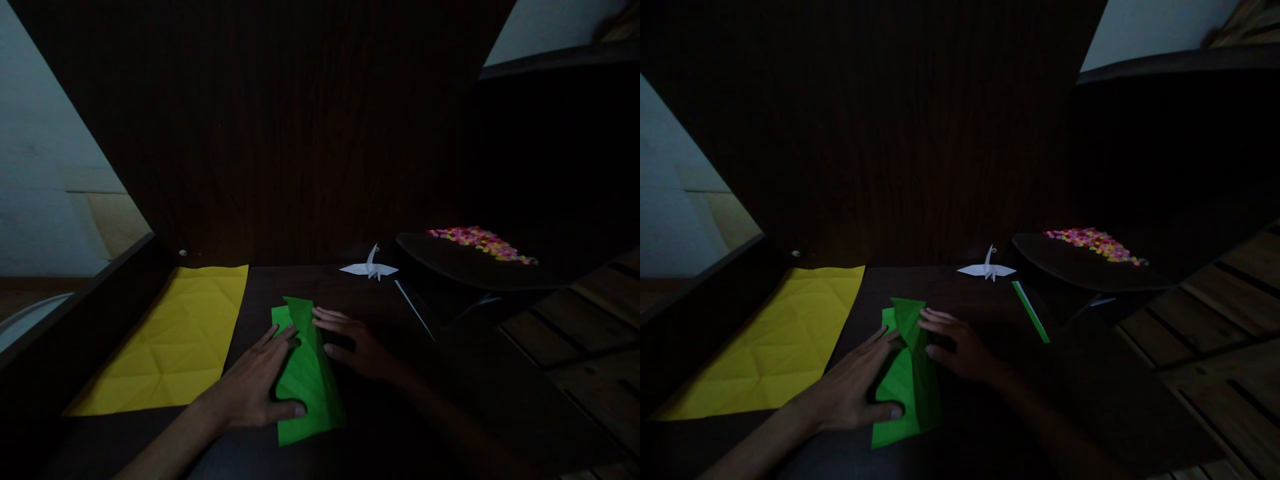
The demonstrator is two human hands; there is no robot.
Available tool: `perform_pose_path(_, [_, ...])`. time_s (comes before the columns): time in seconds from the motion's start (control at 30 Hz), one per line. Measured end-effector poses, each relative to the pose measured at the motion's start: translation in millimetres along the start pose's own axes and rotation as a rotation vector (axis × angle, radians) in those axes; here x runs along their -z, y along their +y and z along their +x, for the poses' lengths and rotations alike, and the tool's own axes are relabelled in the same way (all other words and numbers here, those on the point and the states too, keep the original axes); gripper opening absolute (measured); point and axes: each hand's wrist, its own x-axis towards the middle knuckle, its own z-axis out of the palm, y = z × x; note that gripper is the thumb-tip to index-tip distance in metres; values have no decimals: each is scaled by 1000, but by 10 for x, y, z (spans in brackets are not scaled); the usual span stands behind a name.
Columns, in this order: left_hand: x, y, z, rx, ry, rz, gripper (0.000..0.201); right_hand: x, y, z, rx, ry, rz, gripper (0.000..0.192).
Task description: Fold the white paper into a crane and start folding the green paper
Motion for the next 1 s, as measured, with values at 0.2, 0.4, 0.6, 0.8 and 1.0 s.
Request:
perform_pose_path(0.2, [75,43,58,19,50,-125,75,-86,24,-37,5,-138,-274,49])
perform_pose_path(0.4, [169,-44,46,282,323,-23,29,-136,42,-51,60,-152,-395,49])
perform_pose_path(0.6, [119,22,48,149,394,43,26,-181,51,-52,74,-200,-504,55])
perform_pose_path(0.8, [-72,66,53,45,96,140,72,-207,1,-63,53,-251,-510,85])
perform_pose_path(1.0, [-123,-23,25,30,35,199,91,-172,-94,-71,53,-346,-494,100])
